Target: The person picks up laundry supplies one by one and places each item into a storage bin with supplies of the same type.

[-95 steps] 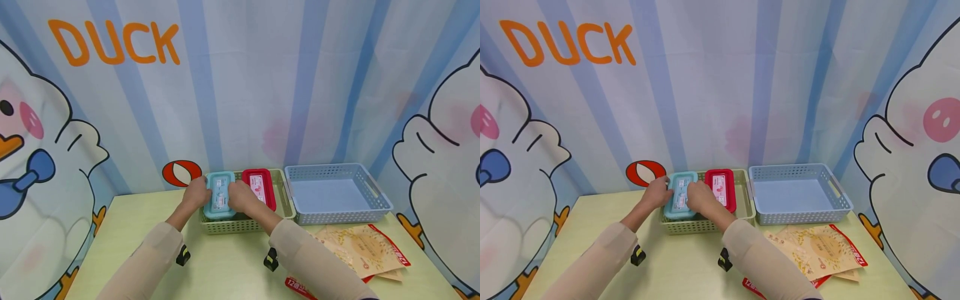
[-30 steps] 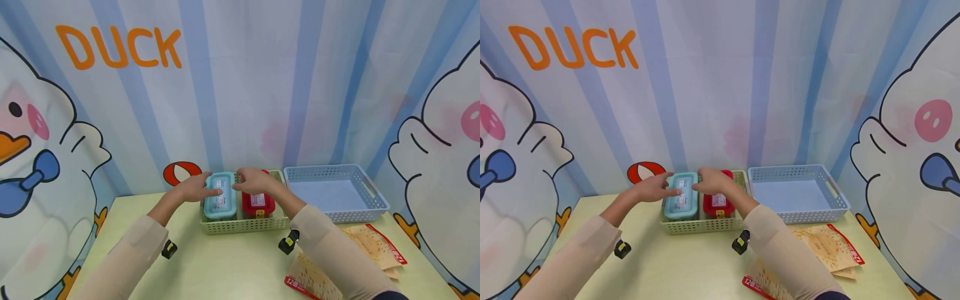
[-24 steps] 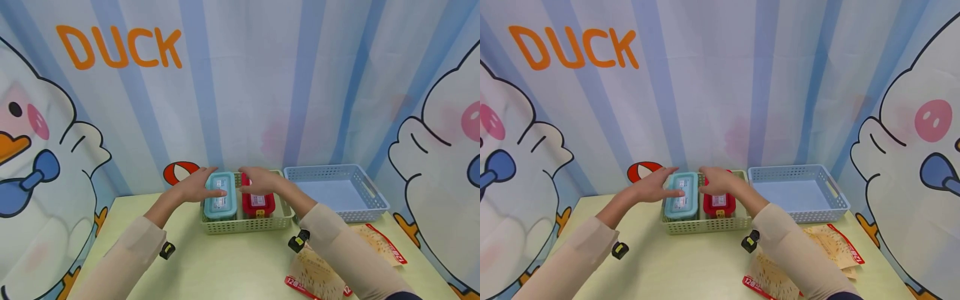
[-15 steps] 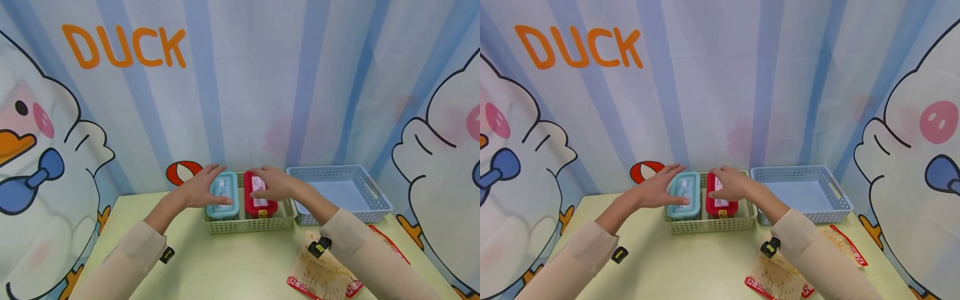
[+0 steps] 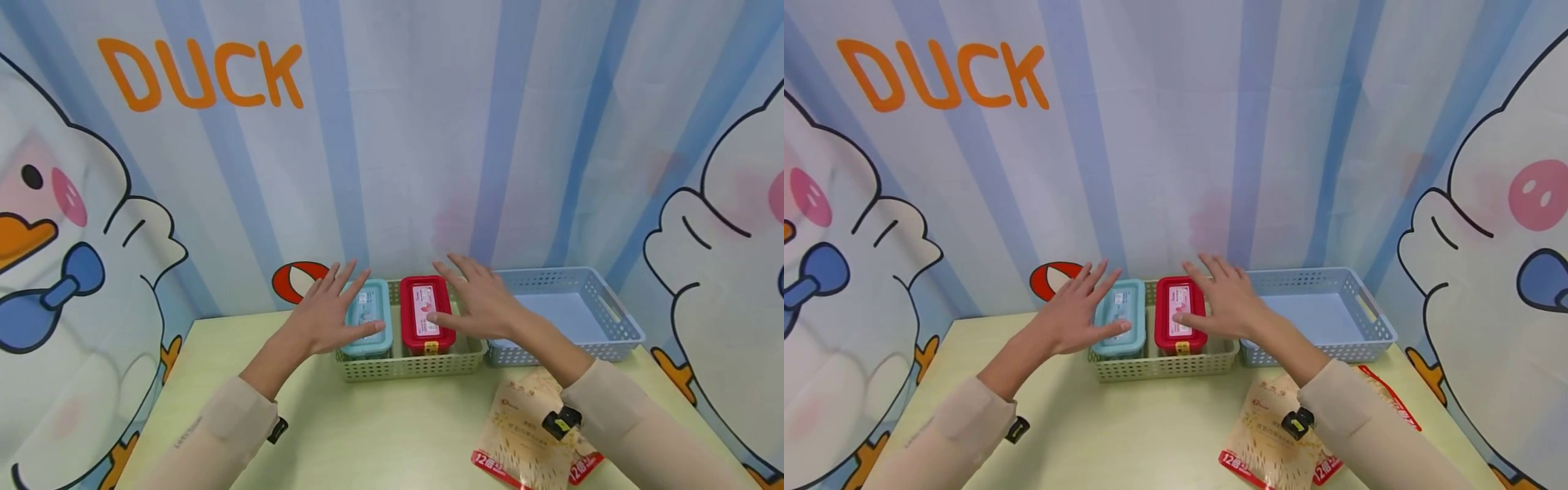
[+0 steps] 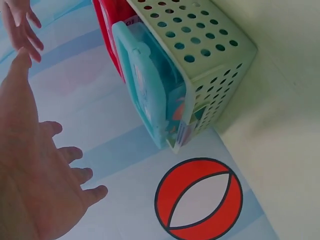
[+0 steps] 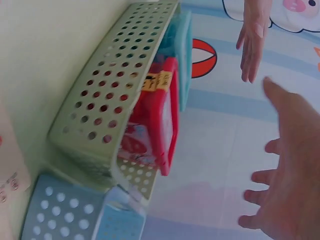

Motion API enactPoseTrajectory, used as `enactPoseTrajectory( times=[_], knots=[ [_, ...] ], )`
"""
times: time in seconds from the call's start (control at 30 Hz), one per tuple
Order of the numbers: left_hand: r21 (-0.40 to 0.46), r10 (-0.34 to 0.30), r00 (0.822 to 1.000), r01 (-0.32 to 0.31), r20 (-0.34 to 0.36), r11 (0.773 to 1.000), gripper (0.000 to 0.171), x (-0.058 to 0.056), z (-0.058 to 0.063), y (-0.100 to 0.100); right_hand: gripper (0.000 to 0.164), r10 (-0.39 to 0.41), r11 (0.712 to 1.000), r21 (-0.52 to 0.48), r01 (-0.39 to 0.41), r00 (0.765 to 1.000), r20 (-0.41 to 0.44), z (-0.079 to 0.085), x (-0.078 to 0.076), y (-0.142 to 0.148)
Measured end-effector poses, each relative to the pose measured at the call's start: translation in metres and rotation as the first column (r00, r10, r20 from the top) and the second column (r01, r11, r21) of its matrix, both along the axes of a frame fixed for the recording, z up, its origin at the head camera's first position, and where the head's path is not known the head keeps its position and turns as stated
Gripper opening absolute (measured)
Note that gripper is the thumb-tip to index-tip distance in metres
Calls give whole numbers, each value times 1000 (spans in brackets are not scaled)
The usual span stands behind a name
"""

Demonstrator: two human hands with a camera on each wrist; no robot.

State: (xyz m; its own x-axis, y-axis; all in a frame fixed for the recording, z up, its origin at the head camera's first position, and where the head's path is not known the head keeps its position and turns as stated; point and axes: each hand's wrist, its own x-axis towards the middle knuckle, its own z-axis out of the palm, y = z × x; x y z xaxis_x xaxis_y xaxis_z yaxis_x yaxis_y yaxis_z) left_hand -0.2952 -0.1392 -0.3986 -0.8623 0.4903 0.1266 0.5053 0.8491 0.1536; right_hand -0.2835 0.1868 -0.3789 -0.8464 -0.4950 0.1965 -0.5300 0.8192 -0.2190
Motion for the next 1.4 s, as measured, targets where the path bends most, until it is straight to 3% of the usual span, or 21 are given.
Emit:
enactPoseTrajectory(
  times=[0.3, 0.63, 1.1, 1.4],
  knots=[
    [-19, 36, 999, -36, 28, 999, 104, -1, -6, 3, 100, -25, 1000, 14, 25, 999, -25, -3, 3, 14],
    [-3, 15, 999, -15, 36, 1000, 104, -1, -11, 7, 100, -30, 998, 46, 32, 998, -50, -5, 7, 30],
    [61, -125, 991, 123, 38, 991, 97, 8, -29, 35, 96, 60, 997, 56, -55, 995, -82, 0, 12, 46],
    [70, -213, 976, 216, -48, 974, 91, 16, -31, 55, 87, 114, 993, 16, -113, 988, -108, -3, 22, 61]
  ],
)
